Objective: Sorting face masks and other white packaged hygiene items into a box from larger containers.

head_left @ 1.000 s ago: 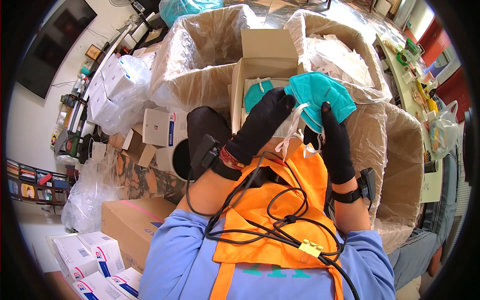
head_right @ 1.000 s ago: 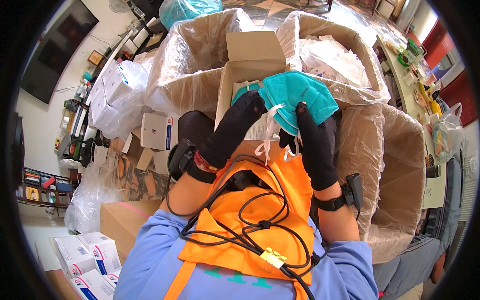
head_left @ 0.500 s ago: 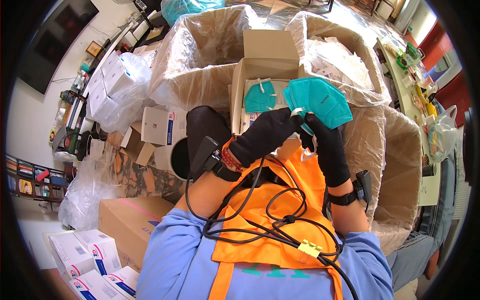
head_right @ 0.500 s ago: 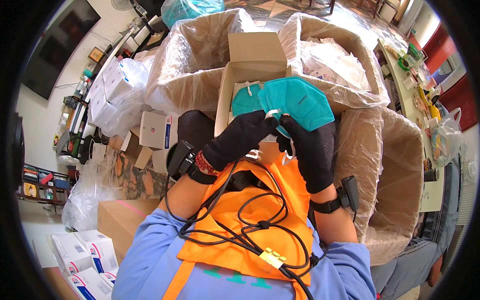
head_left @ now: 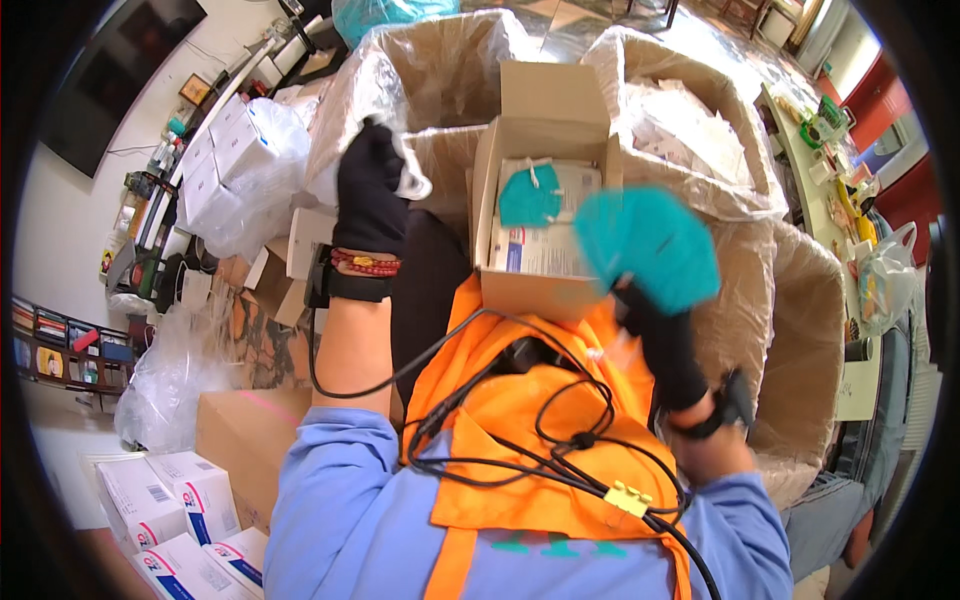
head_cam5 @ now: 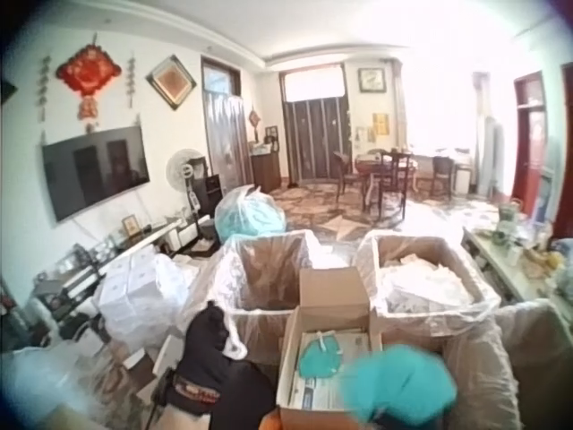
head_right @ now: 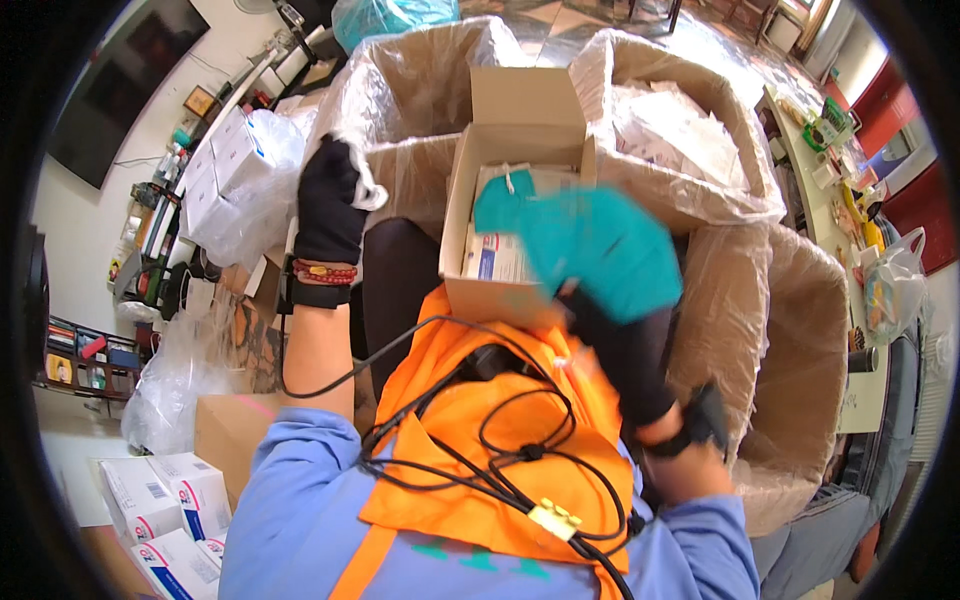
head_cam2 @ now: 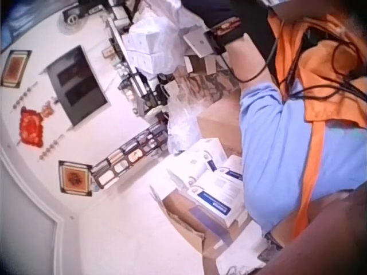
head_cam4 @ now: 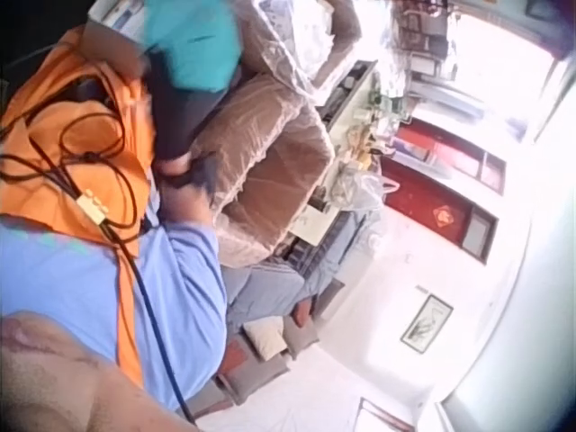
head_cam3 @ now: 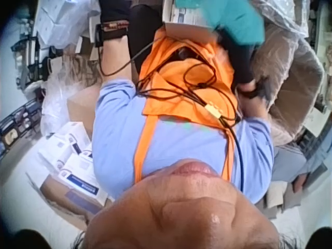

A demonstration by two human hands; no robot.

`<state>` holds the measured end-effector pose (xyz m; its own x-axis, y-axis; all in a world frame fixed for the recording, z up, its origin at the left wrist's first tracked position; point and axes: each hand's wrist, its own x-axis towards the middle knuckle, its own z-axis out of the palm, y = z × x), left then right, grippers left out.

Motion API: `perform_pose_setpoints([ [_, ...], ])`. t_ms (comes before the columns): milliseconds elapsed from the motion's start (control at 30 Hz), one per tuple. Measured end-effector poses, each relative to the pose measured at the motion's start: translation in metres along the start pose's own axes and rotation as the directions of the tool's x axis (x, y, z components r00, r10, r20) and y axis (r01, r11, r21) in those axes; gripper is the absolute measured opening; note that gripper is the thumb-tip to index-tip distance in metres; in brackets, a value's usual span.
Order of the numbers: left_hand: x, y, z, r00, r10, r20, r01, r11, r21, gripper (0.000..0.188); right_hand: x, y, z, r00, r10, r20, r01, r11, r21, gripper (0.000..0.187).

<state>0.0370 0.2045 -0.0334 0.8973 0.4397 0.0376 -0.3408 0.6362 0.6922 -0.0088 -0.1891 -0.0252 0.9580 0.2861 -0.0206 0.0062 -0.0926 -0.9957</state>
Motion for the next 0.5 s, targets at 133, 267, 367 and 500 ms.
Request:
perform_pose_setpoints([
  [133,-0.086,-0.05,0.076,0.938,-0.333,0.098,0.313,0.933,0.176,0.047,0.029,-0.033,-0.009,0.987,-0.108,0.119,0.086,0.981,0.175,0.016],
  [267,-0.103,-0.071,0.098,0.654,-0.578,0.489,0.303,0.792,0.53,0.053,0.029,-0.042,0.0,0.981,0.055,0.188,-0.075,0.992,0.105,0.011],
  [367,-0.129,-0.078,0.138,0.743,-0.575,0.343,0.392,0.789,0.473,0.046,0.031,-0.02,-0.01,0.958,0.192,0.213,-0.187,0.981,-0.044,0.011],
  [500,-0.113,-0.112,0.134,0.78,-0.121,0.614,-0.338,0.744,0.576,0.029,0.045,-0.013,-0.013,0.941,-0.088,0.326,0.151,0.973,-0.174,0.019],
])
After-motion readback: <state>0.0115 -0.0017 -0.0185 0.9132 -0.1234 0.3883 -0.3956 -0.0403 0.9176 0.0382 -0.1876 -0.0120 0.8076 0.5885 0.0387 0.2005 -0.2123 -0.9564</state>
